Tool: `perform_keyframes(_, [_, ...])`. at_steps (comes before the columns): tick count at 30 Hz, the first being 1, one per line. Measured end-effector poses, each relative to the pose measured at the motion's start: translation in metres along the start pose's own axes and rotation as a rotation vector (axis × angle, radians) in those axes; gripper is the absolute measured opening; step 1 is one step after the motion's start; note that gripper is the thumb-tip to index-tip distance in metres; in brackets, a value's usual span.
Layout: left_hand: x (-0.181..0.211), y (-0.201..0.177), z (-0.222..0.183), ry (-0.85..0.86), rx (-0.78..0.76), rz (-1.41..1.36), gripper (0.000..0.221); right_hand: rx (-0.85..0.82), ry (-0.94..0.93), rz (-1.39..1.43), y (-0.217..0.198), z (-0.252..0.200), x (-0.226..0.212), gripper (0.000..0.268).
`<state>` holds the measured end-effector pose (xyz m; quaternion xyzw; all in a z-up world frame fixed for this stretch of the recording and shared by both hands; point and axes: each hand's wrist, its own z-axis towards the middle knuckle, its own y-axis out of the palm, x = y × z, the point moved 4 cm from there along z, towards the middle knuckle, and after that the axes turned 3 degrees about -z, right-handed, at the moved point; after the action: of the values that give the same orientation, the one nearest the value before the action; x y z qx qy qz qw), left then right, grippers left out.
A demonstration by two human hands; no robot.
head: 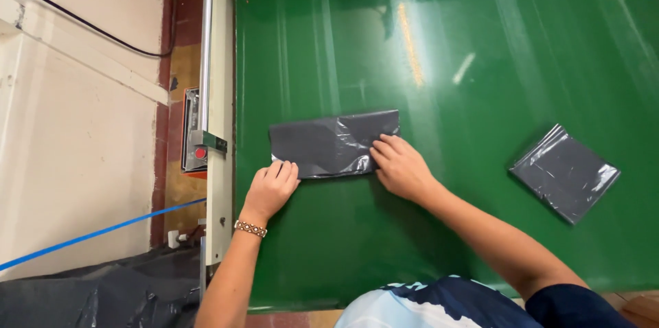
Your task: Folding plastic bags coming off a conveyor belt and stacking them into a pile.
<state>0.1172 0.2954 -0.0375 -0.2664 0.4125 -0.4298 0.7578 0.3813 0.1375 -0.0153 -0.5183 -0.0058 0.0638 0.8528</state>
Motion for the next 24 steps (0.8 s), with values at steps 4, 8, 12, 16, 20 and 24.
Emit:
perform_keyframes(4, [0.006, 0.011, -0.006, 0.103, -0.058, 0.02, 0.015, 0.015, -0.126, 0.054, -0.012, 0.024, -0.051, 0.074])
perform_keyframes(8, [0.04, -0.04, 0.037, 0.177, -0.245, -0.21, 0.014, -0.078, -0.218, 0.292, 0.006, 0.021, -0.095, 0.094])
perform_keyframes(12, [0.091, -0.068, 0.069, 0.151, -0.513, -0.661, 0.028, -0.027, -0.24, 0.487, 0.029, -0.041, -0.11, 0.049])
perform_keyframes(16, [0.078, -0.029, 0.076, -0.375, -0.906, -1.513, 0.038, -0.021, -0.159, 0.905, -0.024, -0.068, -0.093, 0.031])
perform_keyframes(20, [0.054, -0.002, 0.076, -0.888, -1.05, -1.85, 0.088, -0.273, 0.585, 1.309, 0.013, -0.108, -0.047, 0.011])
perform_keyframes(24, [0.058, 0.037, 0.062, -1.048, -0.885, -1.716, 0.088, -0.079, 1.252, 1.563, 0.041, -0.11, -0.033, 0.022])
